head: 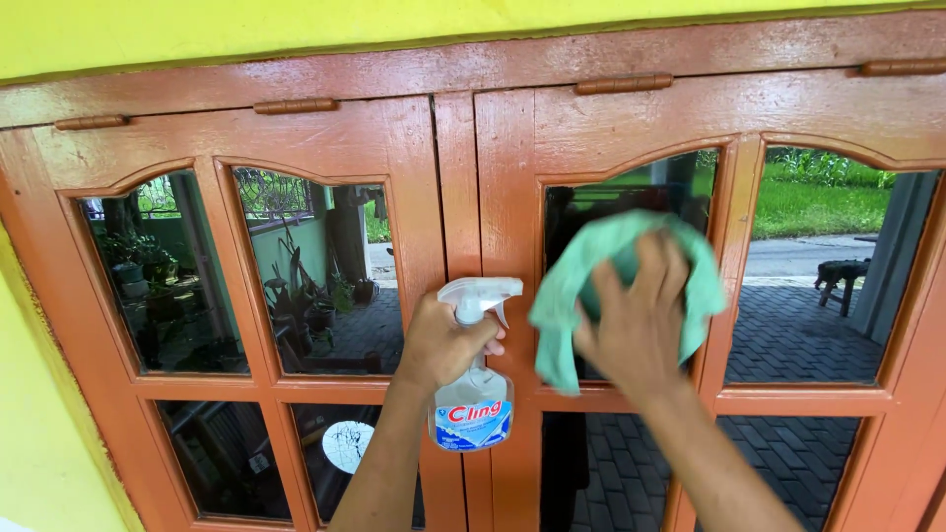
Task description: Clean the glass panes of a wooden door using a spray cleaner and a cloth.
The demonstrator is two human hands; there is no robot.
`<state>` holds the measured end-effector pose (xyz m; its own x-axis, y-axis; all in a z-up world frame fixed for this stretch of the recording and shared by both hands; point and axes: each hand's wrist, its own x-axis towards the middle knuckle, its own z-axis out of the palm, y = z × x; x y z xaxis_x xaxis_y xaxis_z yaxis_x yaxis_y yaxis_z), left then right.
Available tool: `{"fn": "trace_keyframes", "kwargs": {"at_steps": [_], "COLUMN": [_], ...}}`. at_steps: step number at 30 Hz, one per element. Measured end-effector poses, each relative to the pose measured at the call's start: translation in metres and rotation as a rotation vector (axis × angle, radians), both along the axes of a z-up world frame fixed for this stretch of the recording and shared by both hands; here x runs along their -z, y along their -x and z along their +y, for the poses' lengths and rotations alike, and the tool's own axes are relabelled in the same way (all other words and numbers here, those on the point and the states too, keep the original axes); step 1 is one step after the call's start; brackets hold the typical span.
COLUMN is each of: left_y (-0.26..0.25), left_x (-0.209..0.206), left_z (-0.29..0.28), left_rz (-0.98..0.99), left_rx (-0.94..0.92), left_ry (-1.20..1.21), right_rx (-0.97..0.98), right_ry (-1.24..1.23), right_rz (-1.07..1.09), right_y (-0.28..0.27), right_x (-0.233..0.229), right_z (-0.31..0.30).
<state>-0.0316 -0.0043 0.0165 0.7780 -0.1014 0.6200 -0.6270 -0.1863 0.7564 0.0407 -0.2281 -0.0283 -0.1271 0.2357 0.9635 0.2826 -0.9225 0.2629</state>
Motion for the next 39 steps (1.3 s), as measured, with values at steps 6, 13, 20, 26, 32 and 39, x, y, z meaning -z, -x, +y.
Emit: {"fn": "trace_keyframes", "kwargs": {"at_steps": [6, 13, 20, 26, 32, 39], "left_y": [-0.022, 0.0, -0.01, -0.003, -0.028, -0.031], "left_x": [0.016, 0.001, 0.006, 0.004, 0.016, 0.018], "left_z": [0.006, -0.001, 0.0, -0.001, 0.001, 0.001], "left_rz": [0.028, -0.022, -0.055, -0.059, 0.179, 0.241], "left_rx": [0.029, 0.018, 0.008, 0.003, -0.063, 0.011], "left_ry": [0.054, 0.046, 0.028, 0.033, -0.009, 0.114], "right_rx": [0.113, 0.262, 0.082, 0.041, -0.019, 0.106], "right_ry": [-0.12, -0.225, -0.314, -0.15, -0.122, 0.017], "right_rz": [0.05, 0.045, 0.281, 0.539, 0.484, 0.209], "right_y": [-0.007, -0.006, -0.009, 0.034, 0.064, 0.035], "right_x": [-0.089, -0.057, 0.02, 0.119, 0.101, -0.039], "right_z": [0.021, 0.038, 0.033, 0.029, 0.012, -0.004]}}
